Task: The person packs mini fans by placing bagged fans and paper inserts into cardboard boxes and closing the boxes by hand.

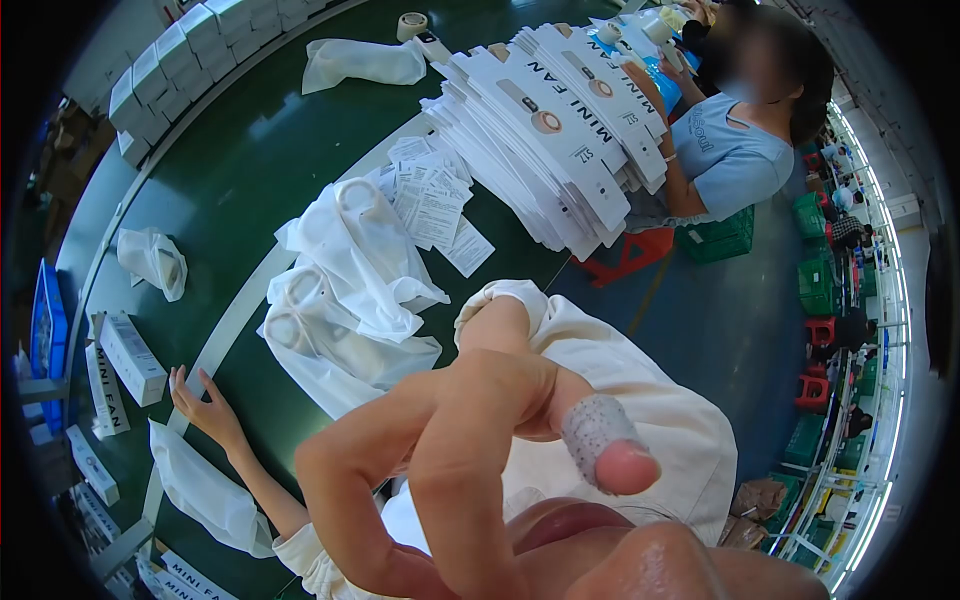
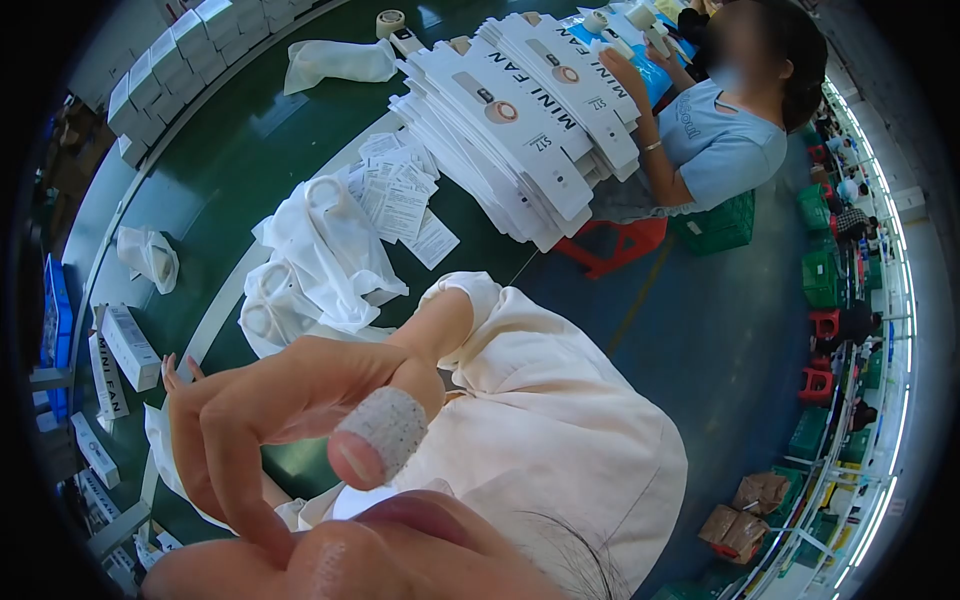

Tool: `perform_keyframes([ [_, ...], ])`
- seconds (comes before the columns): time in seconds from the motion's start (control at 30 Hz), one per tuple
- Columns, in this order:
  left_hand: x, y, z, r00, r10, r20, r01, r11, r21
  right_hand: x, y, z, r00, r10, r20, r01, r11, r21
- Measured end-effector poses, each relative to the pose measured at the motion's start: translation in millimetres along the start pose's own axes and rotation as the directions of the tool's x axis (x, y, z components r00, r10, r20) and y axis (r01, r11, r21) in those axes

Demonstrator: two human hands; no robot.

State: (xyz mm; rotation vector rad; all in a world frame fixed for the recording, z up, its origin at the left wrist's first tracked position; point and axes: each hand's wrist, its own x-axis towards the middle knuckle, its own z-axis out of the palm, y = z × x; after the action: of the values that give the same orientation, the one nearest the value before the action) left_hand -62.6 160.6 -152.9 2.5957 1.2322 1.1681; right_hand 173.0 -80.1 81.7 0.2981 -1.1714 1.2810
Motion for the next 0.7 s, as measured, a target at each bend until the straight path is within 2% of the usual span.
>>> perform_keyframes([
  [0.2, 4, 5, 7, 0.998, 0.046, -0.034, -0.045, 0.999, 0.019, -3, 4, 3, 0.998, 0.045, -0.036, -0.044, 0.999, 0.025],
  [0.27, 5, 12, 10, 0.998, 0.025, -0.060, -0.024, 1.000, 0.017, -3, 7, 7, 0.997, 0.074, -0.038, -0.070, 0.993, 0.098],
  [0.3, 4, 14, 12, 0.996, -0.071, -0.049, 0.069, 0.997, -0.028, -4, 8, 8, 0.995, 0.093, -0.034, -0.087, 0.986, 0.143],
  [0.43, 11, 32, 11, 0.995, -0.069, -0.066, 0.068, 0.998, -0.020, -4, 4, 9, 0.987, 0.155, 0.030, -0.157, 0.931, 0.329],
  [0.6, 59, 49, 7, 0.996, -0.020, -0.092, 0.018, 1.000, -0.016, -5, -7, 4, 0.989, 0.145, 0.025, -0.143, 0.909, 0.391],
  [0.7, 102, 31, 29, 0.994, 0.084, -0.071, -0.079, 0.995, 0.066, -4, -18, -6, 0.995, 0.095, 0.009, -0.092, 0.930, 0.357],
])
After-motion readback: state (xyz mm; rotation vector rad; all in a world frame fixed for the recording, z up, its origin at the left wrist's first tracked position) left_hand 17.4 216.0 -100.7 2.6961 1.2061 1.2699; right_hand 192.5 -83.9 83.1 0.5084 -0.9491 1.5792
